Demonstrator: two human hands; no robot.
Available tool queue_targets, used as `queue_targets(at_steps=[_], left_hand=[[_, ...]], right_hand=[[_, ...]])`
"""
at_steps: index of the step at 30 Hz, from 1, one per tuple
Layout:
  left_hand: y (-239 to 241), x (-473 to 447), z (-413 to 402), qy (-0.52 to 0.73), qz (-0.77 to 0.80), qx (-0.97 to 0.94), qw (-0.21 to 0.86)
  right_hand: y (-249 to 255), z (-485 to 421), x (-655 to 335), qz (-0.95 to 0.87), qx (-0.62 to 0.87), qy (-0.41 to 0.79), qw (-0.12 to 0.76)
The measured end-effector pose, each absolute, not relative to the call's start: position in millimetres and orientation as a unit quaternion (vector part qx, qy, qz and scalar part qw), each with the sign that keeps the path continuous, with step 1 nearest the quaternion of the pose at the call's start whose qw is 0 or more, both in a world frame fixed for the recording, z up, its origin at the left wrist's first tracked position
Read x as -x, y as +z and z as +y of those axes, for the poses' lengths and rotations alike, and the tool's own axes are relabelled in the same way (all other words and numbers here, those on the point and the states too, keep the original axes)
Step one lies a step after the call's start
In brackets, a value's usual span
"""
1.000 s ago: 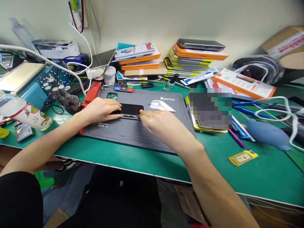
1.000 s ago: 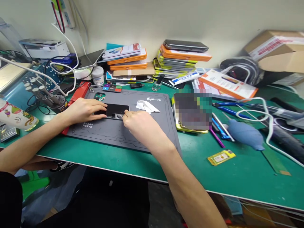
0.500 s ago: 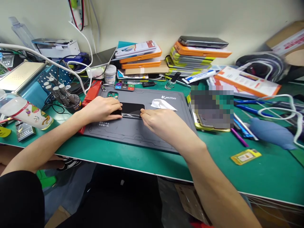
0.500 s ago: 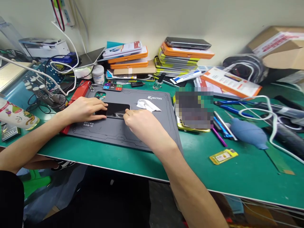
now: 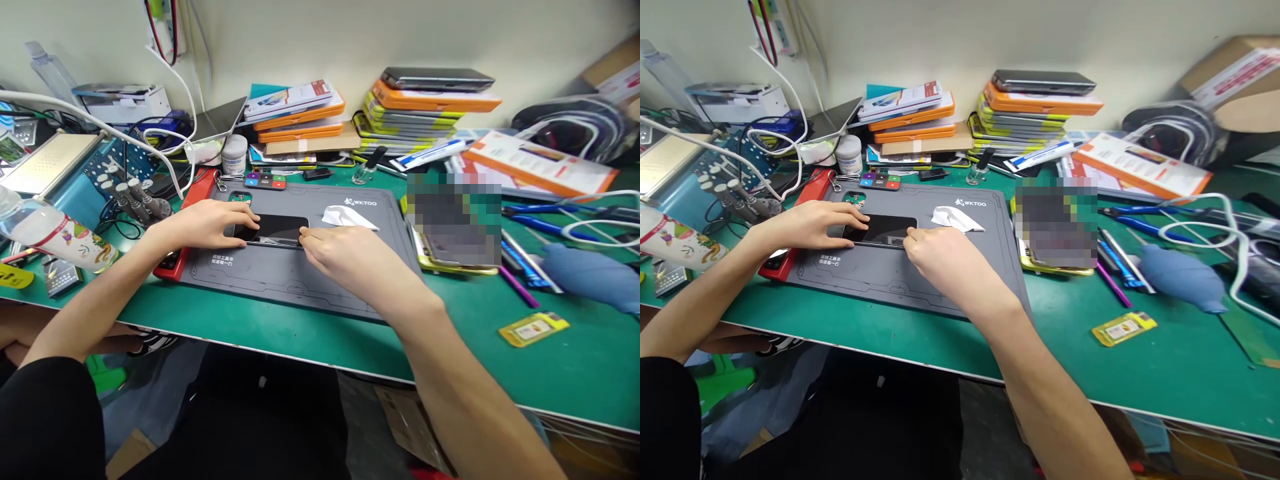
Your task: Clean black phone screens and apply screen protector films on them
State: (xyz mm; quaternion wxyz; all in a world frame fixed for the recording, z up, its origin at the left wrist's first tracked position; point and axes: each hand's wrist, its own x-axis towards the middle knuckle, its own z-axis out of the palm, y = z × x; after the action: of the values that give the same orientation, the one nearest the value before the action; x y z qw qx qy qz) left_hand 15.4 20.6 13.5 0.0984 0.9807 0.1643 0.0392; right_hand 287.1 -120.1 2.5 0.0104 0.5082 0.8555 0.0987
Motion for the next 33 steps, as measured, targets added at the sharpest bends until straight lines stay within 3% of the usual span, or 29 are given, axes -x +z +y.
queue_targets(at_steps=[33], left_hand=[[9.7, -17.4, 21.6, 0.055, 0.169, -0.98, 0.092]], right_hand=[[12.1, -124.6, -285.0, 0.855, -0.51, 0.095, 0.031]])
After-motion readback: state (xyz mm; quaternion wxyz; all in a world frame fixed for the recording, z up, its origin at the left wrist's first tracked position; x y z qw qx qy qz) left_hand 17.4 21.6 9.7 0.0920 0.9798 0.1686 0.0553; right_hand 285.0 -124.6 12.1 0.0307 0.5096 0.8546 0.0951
